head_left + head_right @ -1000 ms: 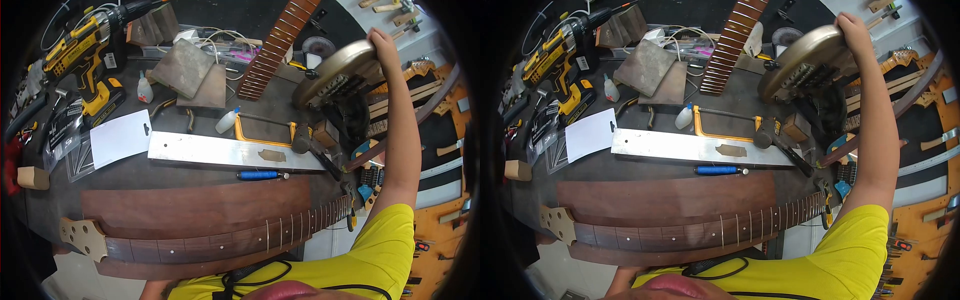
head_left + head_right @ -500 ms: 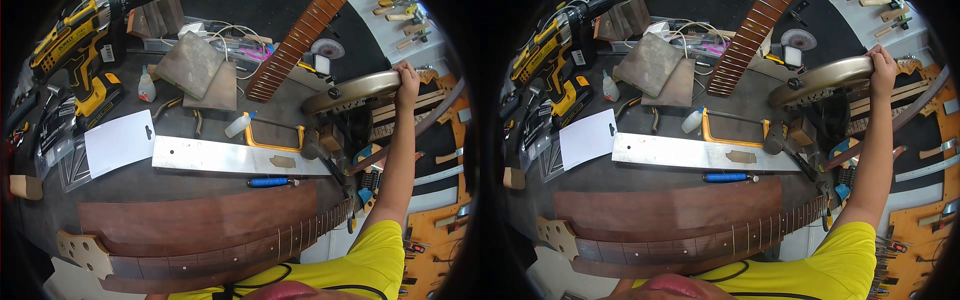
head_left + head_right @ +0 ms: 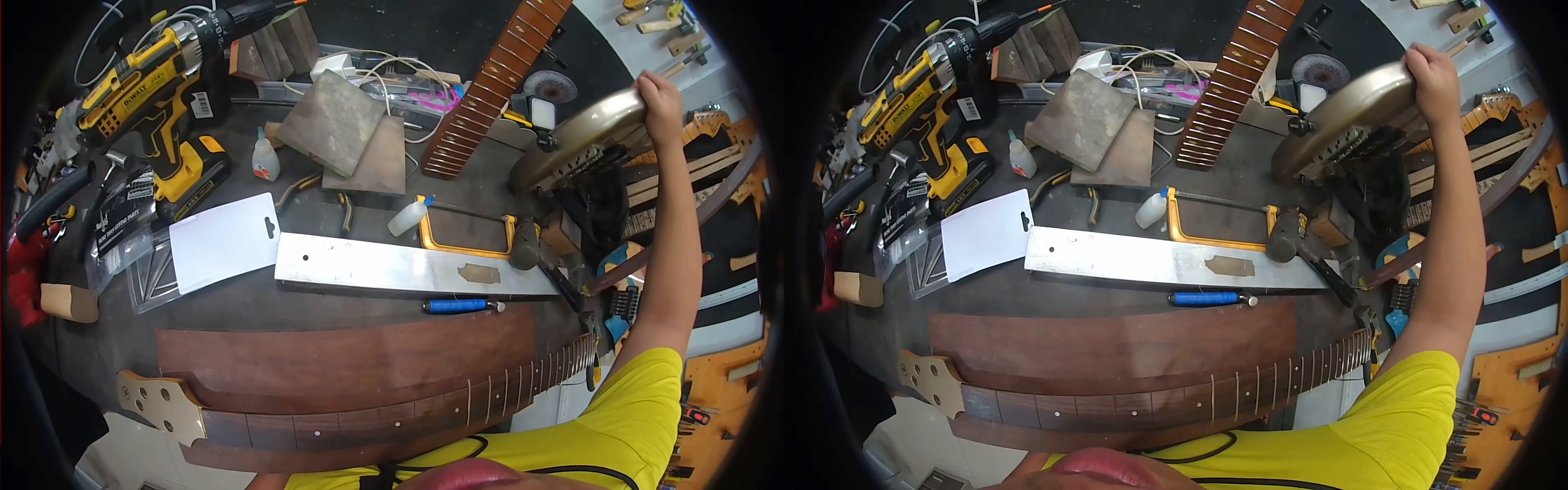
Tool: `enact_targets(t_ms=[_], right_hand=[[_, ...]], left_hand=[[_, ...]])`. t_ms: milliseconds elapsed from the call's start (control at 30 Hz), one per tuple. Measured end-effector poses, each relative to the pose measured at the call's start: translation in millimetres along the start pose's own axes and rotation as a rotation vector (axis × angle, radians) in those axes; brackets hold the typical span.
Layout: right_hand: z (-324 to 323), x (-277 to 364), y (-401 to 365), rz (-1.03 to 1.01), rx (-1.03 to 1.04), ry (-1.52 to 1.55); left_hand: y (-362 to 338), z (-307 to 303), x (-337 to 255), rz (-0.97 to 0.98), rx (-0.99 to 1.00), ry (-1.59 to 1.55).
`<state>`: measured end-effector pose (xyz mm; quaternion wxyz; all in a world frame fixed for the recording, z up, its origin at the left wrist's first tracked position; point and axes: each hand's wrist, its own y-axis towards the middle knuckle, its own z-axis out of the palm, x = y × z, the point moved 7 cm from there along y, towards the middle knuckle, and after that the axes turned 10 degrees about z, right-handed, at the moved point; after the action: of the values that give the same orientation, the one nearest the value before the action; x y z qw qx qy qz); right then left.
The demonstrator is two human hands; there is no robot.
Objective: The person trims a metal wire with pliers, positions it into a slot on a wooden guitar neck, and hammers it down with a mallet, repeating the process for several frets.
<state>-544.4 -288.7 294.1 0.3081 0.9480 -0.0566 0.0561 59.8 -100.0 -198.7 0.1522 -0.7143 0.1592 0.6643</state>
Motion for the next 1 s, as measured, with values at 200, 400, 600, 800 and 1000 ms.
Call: enact_targets(t_ms=[200, 400, 600, 800, 1000], right_hand=[[27.7, -17.8, 49.0, -0.027, 0.092, 0.005], [58.2, -83.4, 98.0, 0.021, 0.145, 0.035], [76.1, -24.8, 74.2, 0.134, -0.026, -0.129], [97.0, -23.3, 66.0, 0.179, -0.038, -0.298], [67.7, 6.3, 24.4, 0.248, -0.465, -0.362]], left_hand=[[-1.9, 0.7, 0.4, 0.003, -0.008, 0.02], [2.5, 0.5, -1.0, 0.03, 0.011, 0.037], [10.2, 2.7, -1.1, 0.095, 0.012, 0.055], [8.6, 9.7, 9.7, 0.197, 0.02, 0.07], [9.6, 13.0, 23.6, 0.315, -0.002, 0.112]])
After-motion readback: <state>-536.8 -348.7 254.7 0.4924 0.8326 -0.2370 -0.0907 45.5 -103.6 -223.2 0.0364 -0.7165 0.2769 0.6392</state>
